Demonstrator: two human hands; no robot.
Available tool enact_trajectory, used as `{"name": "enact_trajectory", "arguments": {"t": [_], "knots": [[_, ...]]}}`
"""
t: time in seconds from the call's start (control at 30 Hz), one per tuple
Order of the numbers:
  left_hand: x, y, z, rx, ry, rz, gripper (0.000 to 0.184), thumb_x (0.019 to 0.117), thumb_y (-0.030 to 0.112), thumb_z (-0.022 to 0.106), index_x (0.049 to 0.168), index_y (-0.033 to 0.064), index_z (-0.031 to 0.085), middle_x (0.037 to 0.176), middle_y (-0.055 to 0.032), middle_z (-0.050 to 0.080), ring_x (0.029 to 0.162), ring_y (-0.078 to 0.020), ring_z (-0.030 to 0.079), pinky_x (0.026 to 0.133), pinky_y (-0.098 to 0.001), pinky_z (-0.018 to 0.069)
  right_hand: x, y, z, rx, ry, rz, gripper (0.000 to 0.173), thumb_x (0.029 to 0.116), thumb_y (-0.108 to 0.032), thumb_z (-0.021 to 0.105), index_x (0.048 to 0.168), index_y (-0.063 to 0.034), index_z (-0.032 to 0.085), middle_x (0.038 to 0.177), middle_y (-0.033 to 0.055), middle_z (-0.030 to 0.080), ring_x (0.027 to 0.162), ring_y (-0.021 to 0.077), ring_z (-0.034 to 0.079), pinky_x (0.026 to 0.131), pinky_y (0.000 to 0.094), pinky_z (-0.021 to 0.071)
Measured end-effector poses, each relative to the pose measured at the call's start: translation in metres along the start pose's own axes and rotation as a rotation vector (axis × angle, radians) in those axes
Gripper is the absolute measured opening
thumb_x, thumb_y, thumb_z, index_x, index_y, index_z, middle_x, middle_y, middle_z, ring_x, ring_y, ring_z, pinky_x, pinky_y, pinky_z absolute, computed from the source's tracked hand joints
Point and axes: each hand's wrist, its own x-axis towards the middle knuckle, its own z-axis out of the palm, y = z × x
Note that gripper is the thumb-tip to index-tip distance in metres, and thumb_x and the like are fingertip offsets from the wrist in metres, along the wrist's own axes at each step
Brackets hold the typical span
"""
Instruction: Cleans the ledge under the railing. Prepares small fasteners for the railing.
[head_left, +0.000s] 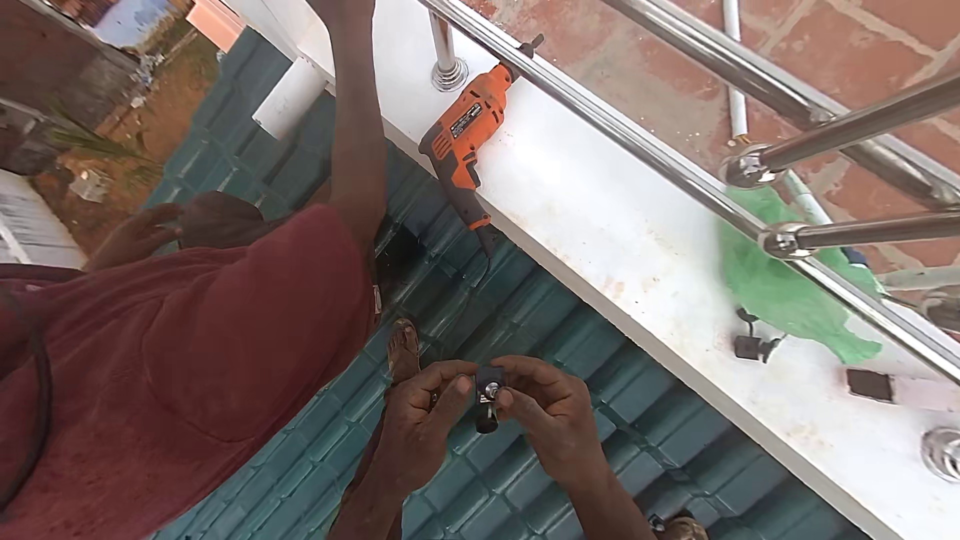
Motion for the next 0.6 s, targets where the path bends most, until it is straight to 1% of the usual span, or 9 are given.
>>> {"name": "enact_trajectory", "arguments": {"t": [0.1,0.17,0.2,0.3,0.37,0.43,0.53,0.57,0.6], "knots": [[0.001,-0.001,0.001,-0.125,0.058,-0.113,0.022,0.1046,0.017,0.054,0.113,0.0052,0.071,0.081,0.0066,0.059,0.057,0.0027,0.041,0.050,-0.0139,0.0341,0.001,0.003,0.000,0.003,0.010,0.004,0.027,0.0941,-0.017,0.073,0.115,0.0003,0.072,0.096,0.0050,0.075,0.079,0.0085,0.071,0.068,0.0253,0.0613],[0.003,0.003,0.002,-0.285,0.121,-0.274,0.019,0.1032,0.014,0.052,0.105,0.0059,0.069,0.070,0.0065,0.050,0.053,0.0001,0.042,0.048,-0.0143,0.0356,0.001,0.005,-0.001,0.011,0.017,0.013,0.027,0.0937,-0.017,0.073,0.115,0.0003,0.072,0.096,0.0054,0.075,0.079,0.0089,0.071,0.068,0.0256,0.0614],[0.003,0.006,0.002,-0.365,0.149,-0.374,0.020,0.1036,0.014,0.048,0.101,0.0059,0.066,0.069,0.0046,0.050,0.053,-0.0019,0.045,0.048,-0.0150,0.0389,0.002,0.005,-0.002,0.014,0.021,0.019,0.027,0.0935,-0.016,0.073,0.115,0.0004,0.072,0.096,0.0056,0.075,0.079,0.0092,0.072,0.067,0.0259,0.0615],[0.002,0.004,-0.003,-0.594,0.165,-0.545,0.035,0.1074,0.020,0.035,0.099,0.0039,0.064,0.077,-0.0035,0.060,0.061,-0.0082,0.058,0.053,-0.0193,0.0508,0.003,0.007,-0.002,0.021,0.040,0.026,0.027,0.0929,-0.014,0.073,0.115,0.0013,0.071,0.095,0.0065,0.075,0.078,0.0101,0.072,0.067,0.0268,0.0616],[-0.001,-0.001,-0.006,-0.704,0.138,-0.557,0.047,0.1077,0.023,0.024,0.106,0.0009,0.065,0.085,-0.0081,0.064,0.067,-0.0133,0.063,0.059,-0.0245,0.0557,0.005,0.010,-0.003,0.027,0.044,0.029,0.027,0.0931,-0.014,0.073,0.115,0.0010,0.072,0.095,0.0069,0.075,0.078,0.0104,0.072,0.068,0.0271,0.0617],[-0.003,-0.005,-0.008,-0.771,0.133,-0.555,0.051,0.1069,0.022,0.021,0.114,-0.0028,0.066,0.091,-0.0123,0.068,0.073,-0.0174,0.067,0.065,-0.0288,0.0582,0.007,0.012,-0.004,0.033,0.047,0.030,0.027,0.0935,-0.015,0.072,0.115,0.0012,0.071,0.096,0.0076,0.075,0.078,0.0113,0.072,0.068,0.0278,0.0619],[-0.005,-0.005,-0.007,-0.809,0.162,-0.578,0.048,0.1088,0.019,0.023,0.118,-0.0037,0.065,0.095,-0.0153,0.070,0.078,-0.0197,0.070,0.070,-0.0303,0.0600,0.010,0.013,-0.004,0.046,0.061,0.039,0.026,0.0930,-0.014,0.073,0.114,0.0016,0.072,0.095,0.0082,0.075,0.078,0.0112,0.071,0.068,0.0273,0.0616],[-0.007,-0.007,-0.008,-0.830,0.139,-0.512,0.043,0.1094,0.016,0.027,0.120,-0.0016,0.065,0.098,-0.0162,0.071,0.082,-0.0218,0.071,0.073,-0.0325,0.0614,0.011,0.013,-0.004,0.049,0.060,0.038,0.027,0.0932,-0.014,0.073,0.115,0.0015,0.072,0.096,0.0082,0.075,0.078,0.0113,0.071,0.068,0.0272,0.0616],[-0.009,-0.012,-0.011,-0.872,0.070,-0.336,0.036,0.1084,0.009,0.036,0.127,0.0038,0.066,0.105,-0.0182,0.071,0.090,-0.0275,0.072,0.079,-0.0390,0.0624,0.011,0.014,-0.004,0.053,0.059,0.037,0.026,0.0930,-0.014,0.073,0.115,0.0013,0.072,0.096,0.0082,0.075,0.078,0.0114,0.071,0.068,0.0271,0.0616]]}}
